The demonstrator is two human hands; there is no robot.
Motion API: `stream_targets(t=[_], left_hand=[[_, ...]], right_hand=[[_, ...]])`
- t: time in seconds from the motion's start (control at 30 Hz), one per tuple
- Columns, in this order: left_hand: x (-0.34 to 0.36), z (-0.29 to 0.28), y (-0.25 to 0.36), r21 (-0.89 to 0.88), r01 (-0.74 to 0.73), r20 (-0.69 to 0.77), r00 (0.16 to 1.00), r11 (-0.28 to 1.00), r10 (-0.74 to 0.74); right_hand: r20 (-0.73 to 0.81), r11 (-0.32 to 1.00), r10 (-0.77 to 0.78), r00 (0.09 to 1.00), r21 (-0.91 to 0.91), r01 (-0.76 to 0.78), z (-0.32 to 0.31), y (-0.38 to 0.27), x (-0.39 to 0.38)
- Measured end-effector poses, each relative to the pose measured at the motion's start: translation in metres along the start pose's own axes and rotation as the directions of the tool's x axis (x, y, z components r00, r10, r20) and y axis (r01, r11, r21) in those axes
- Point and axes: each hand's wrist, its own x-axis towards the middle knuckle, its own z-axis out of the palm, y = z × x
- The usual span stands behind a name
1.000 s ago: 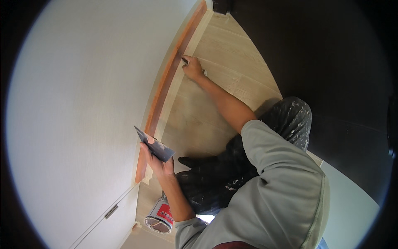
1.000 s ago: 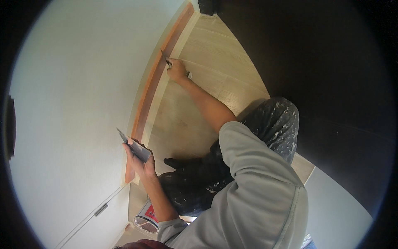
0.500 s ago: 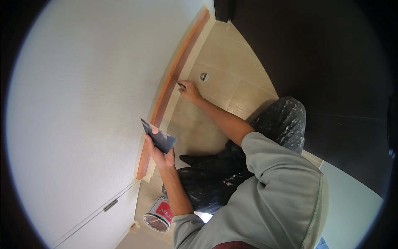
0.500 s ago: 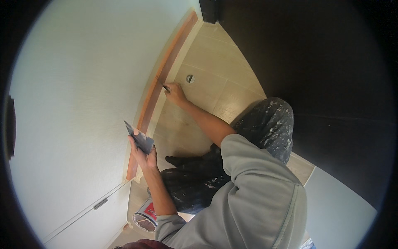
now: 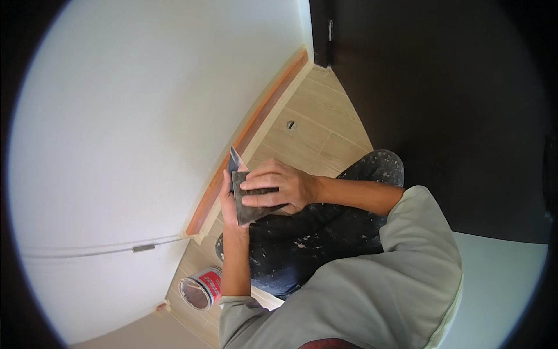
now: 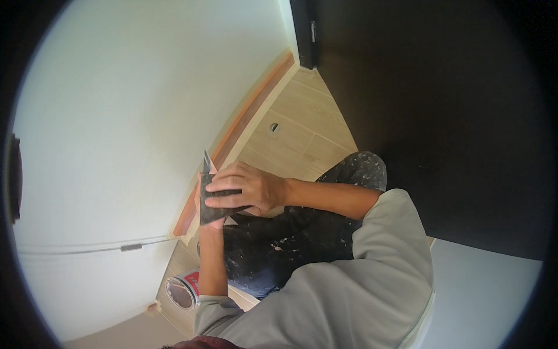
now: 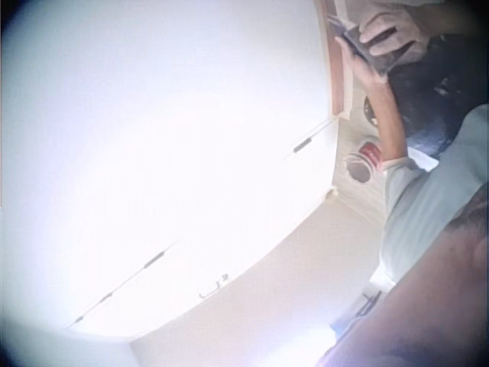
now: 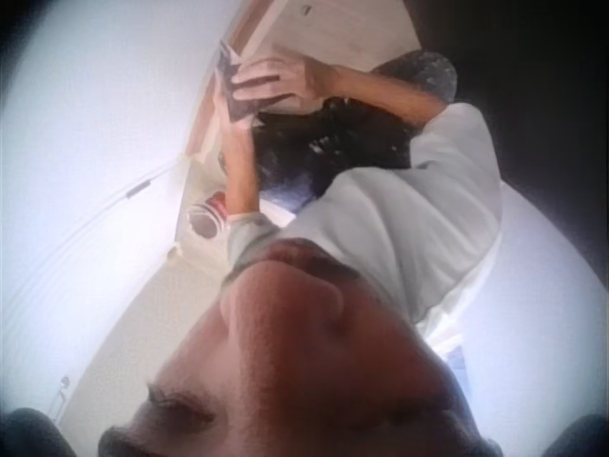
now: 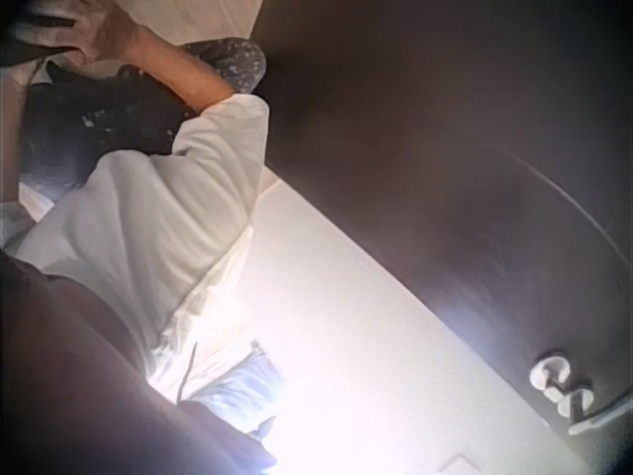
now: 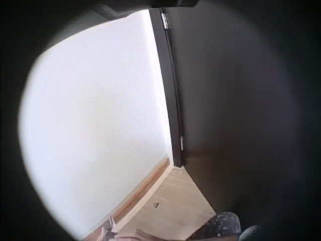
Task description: The person scoops a pinkish paste from a container onto a small trowel and applies it to the baseboard using a putty knife. They repeatedly smooth the material along the wooden trim, transferring excess paste between tools.
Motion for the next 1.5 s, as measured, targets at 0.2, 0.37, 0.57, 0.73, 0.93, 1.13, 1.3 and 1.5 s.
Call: stream_targets(t=[0.2, 0.37, 0.57, 0.73, 0.93, 1.13, 1.3, 1.5], left_hand=[[-0.036, 0.058, -0.013, 0.209, -0.159, -0.290, 0.932, 0.965, 0.217], [-0.049, 0.053, -0.002, 0.243, -0.313, -0.207, 0.908, 0.918, 0.364], [-0.051, 0.055, 0.018, 0.847, -0.480, 0.085, 0.545, 0.228, 0.834], [-0.054, 0.053, 0.017, 0.795, -0.440, 0.578, 0.341, -0.418, 0.741], [-0.044, 0.066, 0.015, 0.565, -0.469, 0.825, 0.295, -0.679, 0.483], [-0.032, 0.049, 0.024, 0.397, -0.509, 0.906, 0.351, -0.764, 0.237], [-0.011, 0.035, 0.037, 0.458, -0.407, 0.809, 0.559, -0.790, 0.181], [0.034, -0.047, 0.016, 0.890, -0.184, -0.095, 0.821, 0.418, 0.563]], right_hand=[[0.087, 0.979, 0.043, 0.995, -0.200, -0.024, -0.019, 0.017, -0.006], [0.034, 0.890, 0.297, 0.954, -0.373, -0.264, -0.034, 0.029, 0.004], [0.094, 0.190, 0.872, 0.481, 0.840, -0.509, -0.044, -0.014, 0.027], [0.430, -0.277, 0.757, 0.492, 0.893, -0.355, -0.050, -0.039, 0.051], [0.467, -0.321, 0.740, 0.484, 0.878, -0.356, -0.049, -0.039, 0.050], [0.436, -0.310, 0.763, 0.477, 0.895, -0.321, -0.050, -0.029, 0.041], [0.401, -0.303, 0.771, 0.494, 0.914, -0.269, -0.050, 0.003, 0.018], [0.145, -0.069, 0.893, 0.427, 0.980, -0.189, -0.045, 0.090, -0.006]])
